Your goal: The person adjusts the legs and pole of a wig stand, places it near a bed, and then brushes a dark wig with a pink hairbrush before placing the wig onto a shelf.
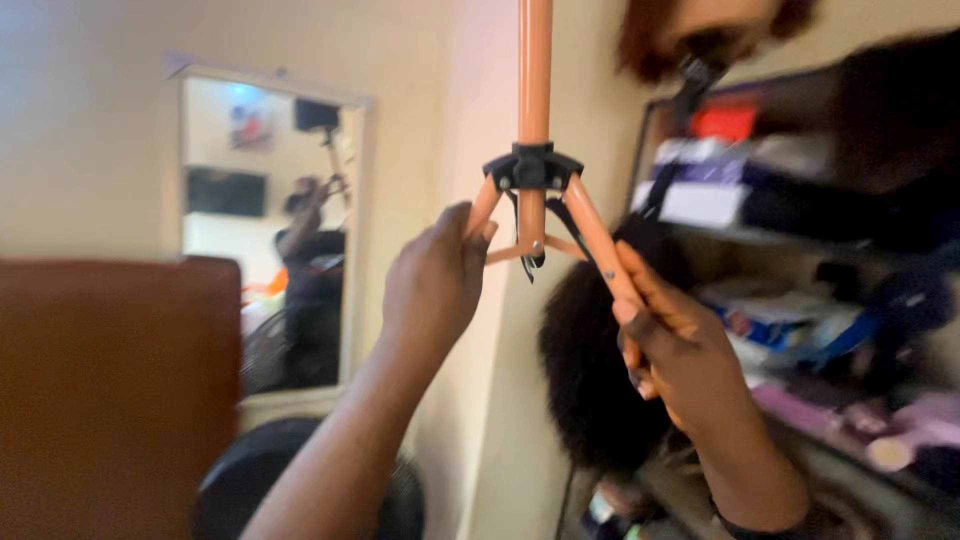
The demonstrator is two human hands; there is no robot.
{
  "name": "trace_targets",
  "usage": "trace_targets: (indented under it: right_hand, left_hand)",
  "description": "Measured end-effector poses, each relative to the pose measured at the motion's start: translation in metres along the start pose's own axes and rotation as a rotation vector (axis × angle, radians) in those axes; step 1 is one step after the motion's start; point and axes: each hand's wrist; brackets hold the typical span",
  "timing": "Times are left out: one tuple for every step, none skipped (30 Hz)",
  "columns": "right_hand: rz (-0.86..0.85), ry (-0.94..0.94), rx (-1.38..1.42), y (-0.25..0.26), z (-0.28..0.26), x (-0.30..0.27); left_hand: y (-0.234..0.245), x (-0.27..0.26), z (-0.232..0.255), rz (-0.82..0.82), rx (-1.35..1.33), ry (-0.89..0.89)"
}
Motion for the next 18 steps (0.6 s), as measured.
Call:
trace_targets:
  right_hand:
    - [0.006, 0.039, -0.02, 0.01, -0.016, 0.014]
    - [0.007, 0.055, -0.04, 0.014, -0.028, 0.022]
    - [0.053, 0.114, -0.102, 0.019, -0.045, 0.034]
    - [0.109, 0.156, -0.158, 0.028, -0.063, 0.044]
    - [0.117, 0.2, -0.193, 0.031, -0.078, 0.051]
    - [0.131, 0.256, -0.226, 0.032, -0.093, 0.058]
    - [0.149, 0.246, -0.209, 0.032, -0.107, 0.066]
    - [0.174, 0.242, -0.194, 0.034, -0.119, 0.076]
    - [0.198, 0.239, -0.178, 0.038, -0.13, 0.086]
    - [0.231, 0.273, -0.224, 0.04, -0.143, 0.099]
    - [0.263, 0.307, -0.271, 0.043, -0.155, 0.109]
    - [0.297, 0.329, -0.312, 0.049, -0.163, 0.118]
    - [0.351, 0.354, -0.396, 0.058, -0.172, 0.127]
    - [0.398, 0.381, -0.483, 0.068, -0.184, 0.138]
    - [0.444, 0.406, -0.571, 0.079, -0.197, 0.15]
    - [0.482, 0.376, -0.601, 0.09, -0.211, 0.165]
    - [0.52, 0.345, -0.63, 0.105, -0.224, 0.176]
    - [0.555, 0.311, -0.657, 0.121, -0.236, 0.186]
  left_hand:
    - [-0.01, 0.022, 0.006, -0.008, -0.015, -0.02]
    - [-0.019, 0.039, 0.009, -0.03, -0.025, -0.022]
    - [-0.03, 0.064, 0.011, -0.011, -0.047, -0.066]
    - [-0.042, 0.087, 0.014, -0.012, -0.068, -0.111]
    - [-0.055, 0.107, 0.017, 0.011, -0.113, -0.143]
    - [-0.064, 0.13, 0.022, 0.039, -0.161, -0.189]
    - [-0.071, 0.155, 0.028, 0.055, -0.172, -0.239]
    - [-0.081, 0.175, 0.035, 0.074, -0.189, -0.294]
    - [-0.091, 0.187, 0.042, 0.035, -0.207, -0.293]
    - [-0.096, 0.2, 0.049, 0.007, -0.223, -0.288]
    - [-0.1, 0.209, 0.054, -0.022, -0.239, -0.284]
    - [-0.107, 0.21, 0.058, 0.088, -0.222, -0.348]
    - [-0.115, 0.21, 0.062, 0.2, -0.205, -0.407]
    - [-0.122, 0.211, 0.064, 0.321, -0.187, -0.458]
    - [-0.131, 0.21, 0.07, 0.318, -0.219, -0.459]
    - [-0.138, 0.209, 0.077, 0.319, -0.245, -0.459]
    - [-0.145, 0.208, 0.084, 0.32, -0.271, -0.459]
    - [-0.151, 0.208, 0.09, 0.302, -0.291, -0.472]
Point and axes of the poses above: each hand's wrist, its own x-axis towards the middle knuckle, its own y-axis out of the back of the hand, z = x × y, and after that the axes turned 2 degrees about x, right-handed
